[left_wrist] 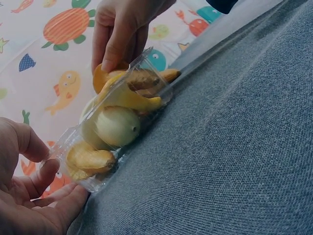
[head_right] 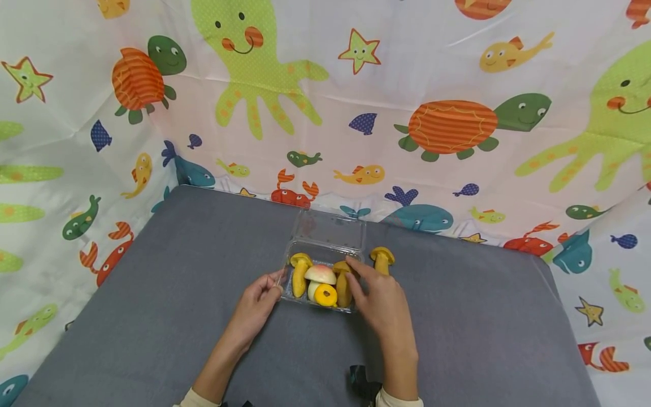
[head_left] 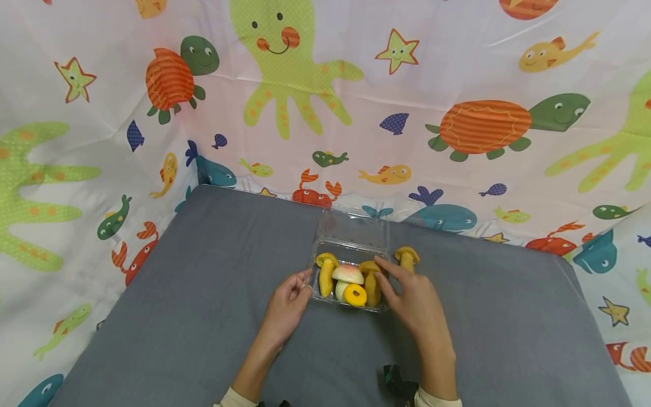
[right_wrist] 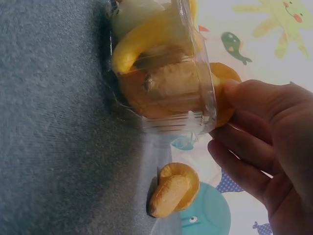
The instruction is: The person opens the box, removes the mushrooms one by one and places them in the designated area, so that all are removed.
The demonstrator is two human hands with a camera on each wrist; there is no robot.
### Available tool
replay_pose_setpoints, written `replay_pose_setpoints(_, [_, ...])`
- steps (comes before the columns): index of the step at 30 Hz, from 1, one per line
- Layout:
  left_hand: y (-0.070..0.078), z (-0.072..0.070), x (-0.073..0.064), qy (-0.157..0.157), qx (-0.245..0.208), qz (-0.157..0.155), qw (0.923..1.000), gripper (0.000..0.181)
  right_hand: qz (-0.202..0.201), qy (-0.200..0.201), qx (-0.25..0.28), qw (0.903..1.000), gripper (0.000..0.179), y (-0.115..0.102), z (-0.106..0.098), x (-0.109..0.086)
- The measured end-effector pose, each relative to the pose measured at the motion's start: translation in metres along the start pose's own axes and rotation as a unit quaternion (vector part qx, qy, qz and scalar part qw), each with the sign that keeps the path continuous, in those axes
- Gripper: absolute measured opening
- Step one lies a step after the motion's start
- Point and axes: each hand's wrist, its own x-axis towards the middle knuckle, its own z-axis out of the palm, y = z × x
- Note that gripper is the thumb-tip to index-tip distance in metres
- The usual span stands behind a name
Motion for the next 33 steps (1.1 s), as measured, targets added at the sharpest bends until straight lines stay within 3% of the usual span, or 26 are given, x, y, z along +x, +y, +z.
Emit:
replay_pose_setpoints(16, [-0.001,0.000,-0.001,-0.005,-0.002,0.005,1.0000,0.014,-0.038,0.055,0.004,0.9978,0.041,0.007,-0.005,-0.002])
replay_pose_setpoints(33, [-0.001,-0.001,-0.001,-0.008,-0.001,0.006,1.0000,0.015,-0.048,0.081,0.013,0.9955,0.042,0.011,-0.011,-0.001])
